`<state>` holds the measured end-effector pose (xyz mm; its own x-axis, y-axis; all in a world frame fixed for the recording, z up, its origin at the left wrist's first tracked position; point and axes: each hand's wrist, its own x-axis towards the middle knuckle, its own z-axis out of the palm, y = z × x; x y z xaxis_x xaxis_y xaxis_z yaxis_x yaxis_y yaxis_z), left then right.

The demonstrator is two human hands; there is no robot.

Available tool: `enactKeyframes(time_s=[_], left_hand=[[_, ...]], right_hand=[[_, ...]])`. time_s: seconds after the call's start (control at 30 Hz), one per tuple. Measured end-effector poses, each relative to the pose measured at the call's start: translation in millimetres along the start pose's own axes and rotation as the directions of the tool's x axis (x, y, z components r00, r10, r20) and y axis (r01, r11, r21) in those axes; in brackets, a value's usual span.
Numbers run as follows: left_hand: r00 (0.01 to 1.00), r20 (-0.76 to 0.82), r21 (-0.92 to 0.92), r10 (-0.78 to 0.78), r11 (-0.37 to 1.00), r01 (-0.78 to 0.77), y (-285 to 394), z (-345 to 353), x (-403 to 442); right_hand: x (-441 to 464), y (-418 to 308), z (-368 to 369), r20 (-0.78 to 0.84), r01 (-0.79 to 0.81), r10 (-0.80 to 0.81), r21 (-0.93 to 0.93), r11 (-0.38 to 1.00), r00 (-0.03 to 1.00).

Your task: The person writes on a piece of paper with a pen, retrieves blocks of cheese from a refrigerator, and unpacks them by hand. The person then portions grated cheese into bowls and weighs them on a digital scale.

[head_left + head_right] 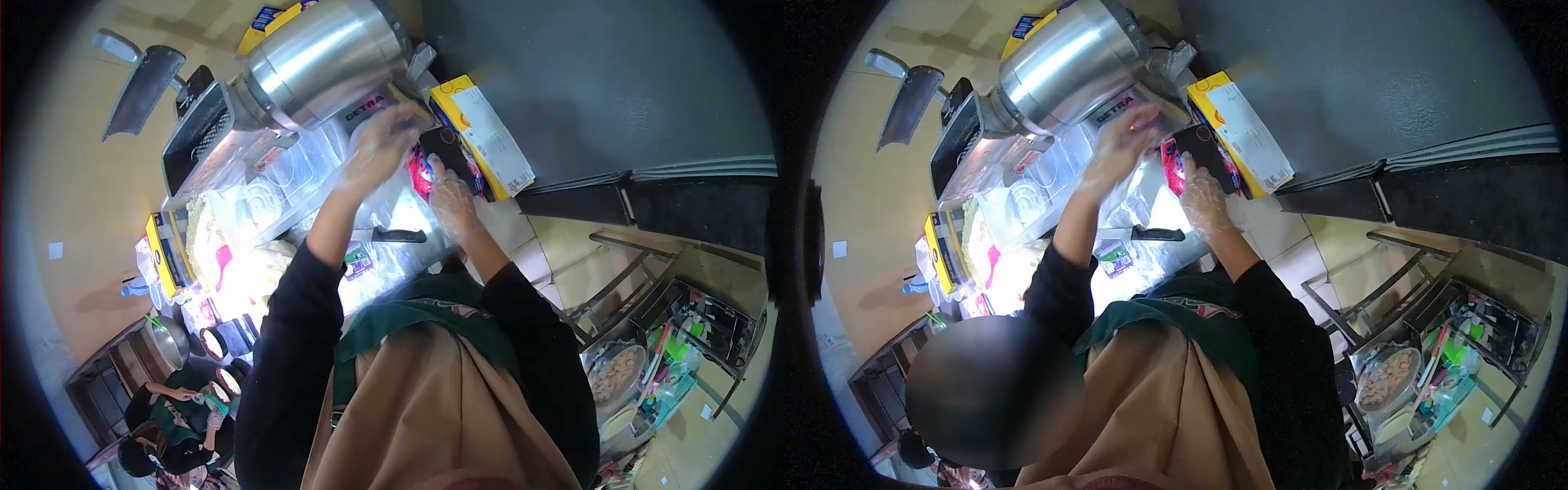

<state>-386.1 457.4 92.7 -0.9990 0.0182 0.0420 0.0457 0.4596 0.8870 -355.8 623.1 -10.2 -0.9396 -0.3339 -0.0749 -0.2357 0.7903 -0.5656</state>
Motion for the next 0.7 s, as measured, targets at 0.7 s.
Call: enactKeyframes(time_s=[0.7], left_hand=[[0.946,0.122,-0.283,-0.302,0.902,0.324,-52.6,-63.2,-161.8]], right_hand=[[-7.9,-44.7,2.9,-0.250,-0.059,-0.062,-0.448,0.892,0.966]])
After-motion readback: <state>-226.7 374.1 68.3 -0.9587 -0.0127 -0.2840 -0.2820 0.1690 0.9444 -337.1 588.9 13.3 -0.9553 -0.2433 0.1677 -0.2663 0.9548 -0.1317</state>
